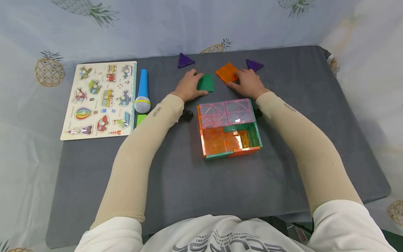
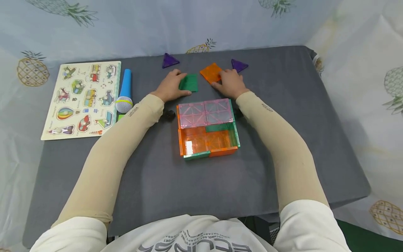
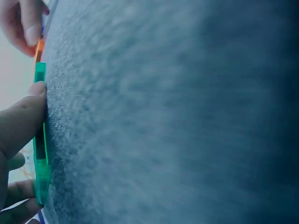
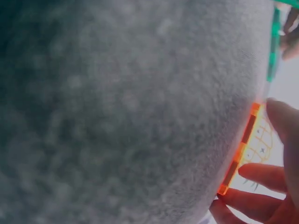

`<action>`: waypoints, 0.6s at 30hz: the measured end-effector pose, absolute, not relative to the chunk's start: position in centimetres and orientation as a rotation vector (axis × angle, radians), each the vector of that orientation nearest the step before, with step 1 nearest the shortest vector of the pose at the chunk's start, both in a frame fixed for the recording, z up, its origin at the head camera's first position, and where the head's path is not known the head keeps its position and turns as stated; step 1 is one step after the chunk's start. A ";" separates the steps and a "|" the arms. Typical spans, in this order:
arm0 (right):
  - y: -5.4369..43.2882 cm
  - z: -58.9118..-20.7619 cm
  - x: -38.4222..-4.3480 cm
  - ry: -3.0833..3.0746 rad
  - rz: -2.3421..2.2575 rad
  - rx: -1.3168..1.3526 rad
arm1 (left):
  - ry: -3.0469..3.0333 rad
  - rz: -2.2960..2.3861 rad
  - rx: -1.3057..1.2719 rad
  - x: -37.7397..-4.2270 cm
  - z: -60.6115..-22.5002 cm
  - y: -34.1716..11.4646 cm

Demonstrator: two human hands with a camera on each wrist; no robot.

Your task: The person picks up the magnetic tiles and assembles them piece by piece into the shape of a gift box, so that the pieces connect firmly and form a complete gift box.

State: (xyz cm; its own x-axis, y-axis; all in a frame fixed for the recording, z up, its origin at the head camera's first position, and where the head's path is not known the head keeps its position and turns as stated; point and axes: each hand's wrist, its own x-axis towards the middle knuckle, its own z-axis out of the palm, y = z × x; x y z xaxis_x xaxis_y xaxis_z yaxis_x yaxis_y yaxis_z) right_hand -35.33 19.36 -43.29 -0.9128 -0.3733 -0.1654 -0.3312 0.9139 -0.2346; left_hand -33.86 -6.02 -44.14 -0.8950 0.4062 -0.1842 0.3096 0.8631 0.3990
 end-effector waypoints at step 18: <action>21.8 -40.9 -33.9 2.818 -0.483 -0.501 | 2.765 0.505 0.665 -31.4 -42.2 -7.1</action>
